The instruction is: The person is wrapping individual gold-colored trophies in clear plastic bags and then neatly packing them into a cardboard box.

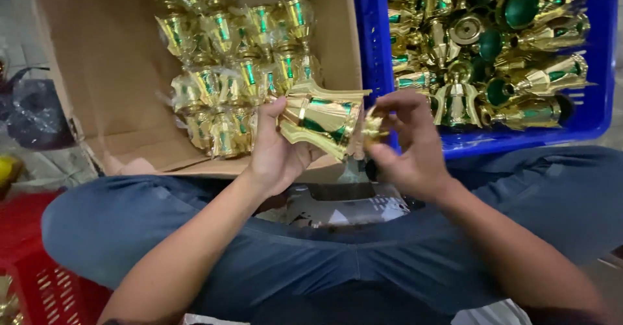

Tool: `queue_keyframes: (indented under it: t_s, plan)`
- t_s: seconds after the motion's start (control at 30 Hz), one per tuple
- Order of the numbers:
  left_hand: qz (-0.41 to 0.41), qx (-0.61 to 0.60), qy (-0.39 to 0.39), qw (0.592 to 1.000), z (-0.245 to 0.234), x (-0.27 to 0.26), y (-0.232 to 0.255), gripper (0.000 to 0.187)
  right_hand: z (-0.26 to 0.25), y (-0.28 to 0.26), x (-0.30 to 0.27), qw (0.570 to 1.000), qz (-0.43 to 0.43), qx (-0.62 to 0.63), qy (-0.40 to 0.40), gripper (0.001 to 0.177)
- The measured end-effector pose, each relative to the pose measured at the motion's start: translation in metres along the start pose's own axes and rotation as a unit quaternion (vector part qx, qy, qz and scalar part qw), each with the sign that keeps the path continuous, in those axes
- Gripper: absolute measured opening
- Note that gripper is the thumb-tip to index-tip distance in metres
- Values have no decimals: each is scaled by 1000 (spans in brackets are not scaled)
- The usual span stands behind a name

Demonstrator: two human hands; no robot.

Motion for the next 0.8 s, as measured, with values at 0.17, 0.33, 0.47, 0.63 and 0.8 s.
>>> queue_keyframes:
  t_s: [0.17,0.33,0.47,0.63,0.8]
  plan:
    - [52,5,35,998,-6,-2,9,55,-12,38,-9,950,193,243,38,48]
    - [102,38,19,994,-17,0,-5,51,16,17,-10,952,242,187,7,62]
    - [229,281,-15,932,5,-10,15,34,33,11,-14,947,265,165,-77,44]
    - [358,445,-49,819,33,-26,24,56,36,18,-23,936,256,180,-161,24]
    - [413,401,-61,816,38,-32,22,39,37,26,-30,929,252,172,-210,27]
Point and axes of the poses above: each hand's wrist, its own x-axis towards the middle knuckle, its own z-axis out of the palm, y = z × x, the point moved 9 cm from there along x, towards the middle knuckle, and after that the axes turned 15 degrees about x, right-handed, at the moved point
